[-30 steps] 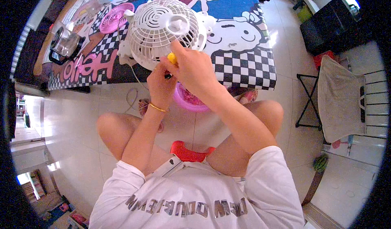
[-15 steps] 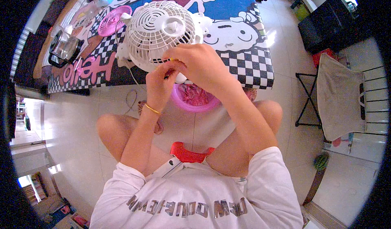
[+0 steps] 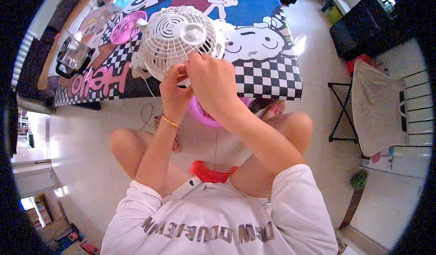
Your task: The person uses a screwdriver to remove screws from the back casing of a small white fan while holding the device by hand. The person then pulls the plastic casing pieces apart.
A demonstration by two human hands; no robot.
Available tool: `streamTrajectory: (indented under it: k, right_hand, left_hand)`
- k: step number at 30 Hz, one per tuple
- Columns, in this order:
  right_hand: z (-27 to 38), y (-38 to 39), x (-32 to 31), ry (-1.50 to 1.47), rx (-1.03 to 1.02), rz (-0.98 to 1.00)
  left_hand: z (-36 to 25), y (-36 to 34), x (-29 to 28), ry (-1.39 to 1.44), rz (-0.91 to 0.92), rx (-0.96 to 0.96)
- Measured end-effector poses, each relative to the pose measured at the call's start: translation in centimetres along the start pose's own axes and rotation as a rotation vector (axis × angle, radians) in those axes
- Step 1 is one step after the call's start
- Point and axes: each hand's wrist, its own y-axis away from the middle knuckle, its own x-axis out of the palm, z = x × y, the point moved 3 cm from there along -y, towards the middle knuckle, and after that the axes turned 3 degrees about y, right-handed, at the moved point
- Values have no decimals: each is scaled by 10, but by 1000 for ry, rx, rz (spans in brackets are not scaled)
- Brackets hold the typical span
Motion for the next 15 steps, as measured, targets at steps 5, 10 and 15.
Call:
streamTrajectory:
  k: [5,10,15]
  right_hand:
    - [1,-3,0,76,-48,41]
    - [-4,-10,-11,115,-229,252]
    - [-2,-21,-34,173,-472,369]
  left_hand:
    - [-2,-1,2,-28,5,-31]
    - [3,-1,0,12,53,-73]
    - [-2,-4,-5,63,177,-125]
